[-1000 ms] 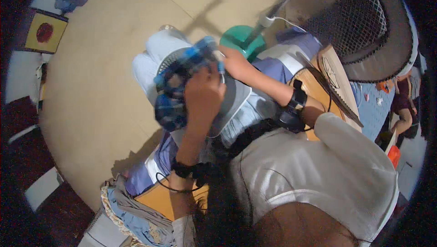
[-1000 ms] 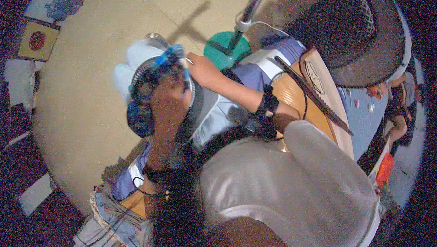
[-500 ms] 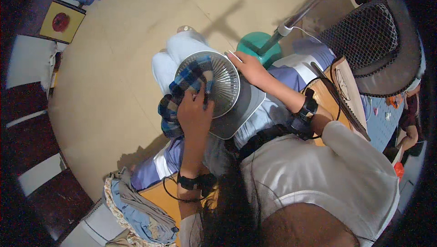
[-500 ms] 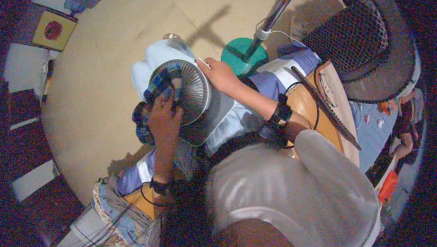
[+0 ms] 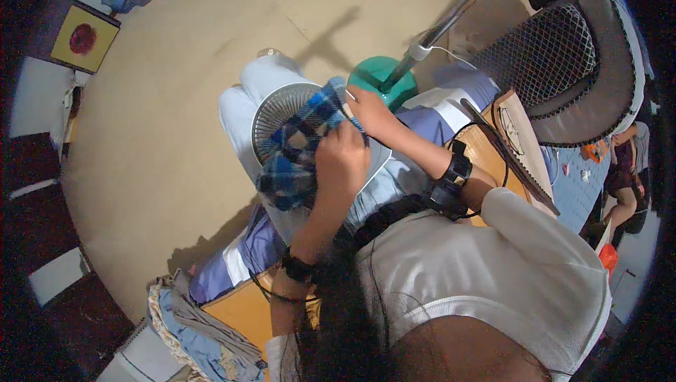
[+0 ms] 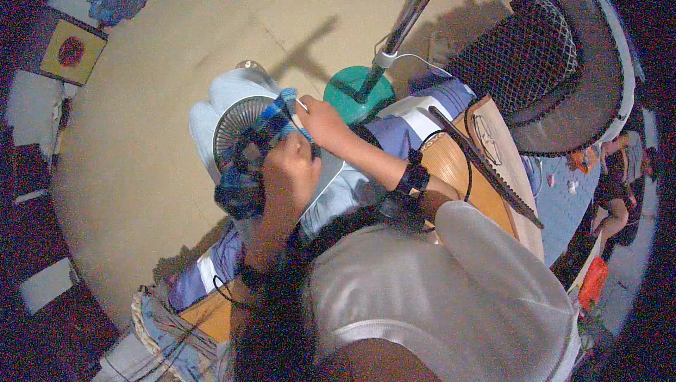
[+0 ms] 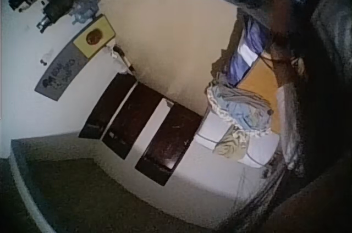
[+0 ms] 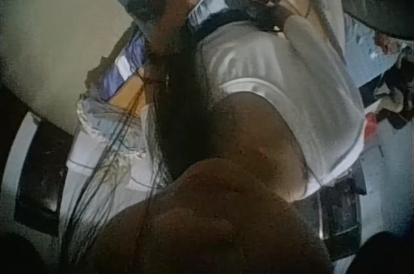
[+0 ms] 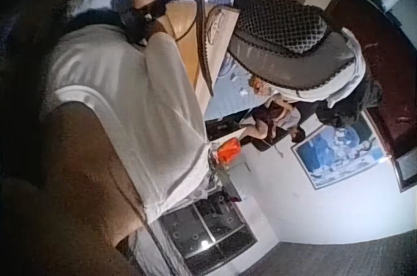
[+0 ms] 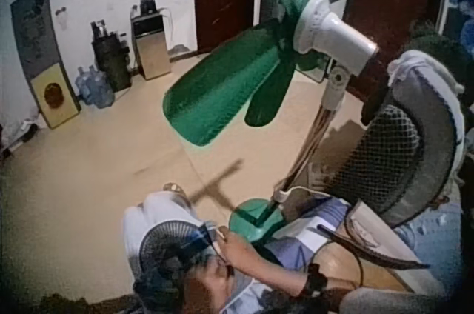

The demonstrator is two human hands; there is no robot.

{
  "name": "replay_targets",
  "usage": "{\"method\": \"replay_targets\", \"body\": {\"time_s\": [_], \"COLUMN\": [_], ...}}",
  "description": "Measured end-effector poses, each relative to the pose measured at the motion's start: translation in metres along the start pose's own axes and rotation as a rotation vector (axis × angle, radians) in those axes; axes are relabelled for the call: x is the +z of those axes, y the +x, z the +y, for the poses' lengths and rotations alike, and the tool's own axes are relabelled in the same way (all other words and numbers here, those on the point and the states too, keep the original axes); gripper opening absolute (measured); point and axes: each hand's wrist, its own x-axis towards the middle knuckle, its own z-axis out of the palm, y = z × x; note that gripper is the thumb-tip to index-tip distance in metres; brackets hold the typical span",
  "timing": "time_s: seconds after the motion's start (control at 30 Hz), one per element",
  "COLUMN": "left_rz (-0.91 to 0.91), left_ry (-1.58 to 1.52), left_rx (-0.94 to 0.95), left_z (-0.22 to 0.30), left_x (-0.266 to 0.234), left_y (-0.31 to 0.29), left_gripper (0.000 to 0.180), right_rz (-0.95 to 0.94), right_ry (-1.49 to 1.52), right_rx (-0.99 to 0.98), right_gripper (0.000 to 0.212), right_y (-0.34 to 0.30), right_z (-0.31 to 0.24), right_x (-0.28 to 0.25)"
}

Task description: Cleaning a small desk fan with a cloth.

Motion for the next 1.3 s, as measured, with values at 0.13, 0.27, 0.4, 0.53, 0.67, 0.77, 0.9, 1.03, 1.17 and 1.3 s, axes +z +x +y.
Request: {"method": "replay_targets", "body": {"time_s": [0.13, 0.27, 0.4, 0.53, 0.67, 0.77, 0.9, 1.03, 1.17, 1.3], "left_rz": [0.158, 0.095, 0.086, 0.158, 0.090, -0.010, 0.072, 0.169, 0.183, 0.238], "left_ry": [-0.091, 0.013, 0.077, 0.046, -0.071, -0.154, -0.155, -0.095, 0.002, 0.029], "left_rx": [-0.048, -0.228, -0.311, -0.243, -0.089, -0.030, -0.015, -0.117, -0.353, -0.411], "left_z": [-0.008, -0.030, -0.056, -0.047, -0.018, 0.002, -0.006, -0.034, -0.075, -0.082], "left_x": [0.002, -0.017, -0.022, -0.018, -0.005, 0.000, 0.002, -0.003, -0.022, -0.021], "left_y": [-0.007, -0.027, -0.045, -0.043, -0.024, -0.016, -0.022, -0.033, -0.046, -0.048], "left_gripper": [0.037, 0.043, 0.047, 0.044, 0.040, 0.039, 0.038, 0.042, 0.042, 0.039], "right_rz": [-0.064, -0.108, -0.081, -0.109, -0.063, -0.003, -0.054, -0.102, -0.116, -0.135], "right_ry": [0.189, 0.159, 0.147, 0.181, 0.067, 0.024, -0.030, 0.117, 0.154, 0.164], "right_rx": [0.158, 0.198, 0.195, 0.218, 0.136, 0.001, -0.060, 0.140, 0.198, 0.184], "right_gripper": [0.039, 0.045, 0.050, 0.049, 0.042, 0.035, 0.033, 0.039, 0.049, 0.052], "right_y": [0.003, 0.008, 0.005, 0.006, 0.006, 0.004, 0.003, 0.005, 0.006, 0.007], "right_z": [0.003, 0.003, -0.006, -0.003, 0.007, 0.016, 0.006, 0.017, 0.001, 0.005], "right_x": [0.003, 0.003, 0.001, 0.001, 0.005, 0.012, 0.004, 0.009, 0.004, 0.003]}}
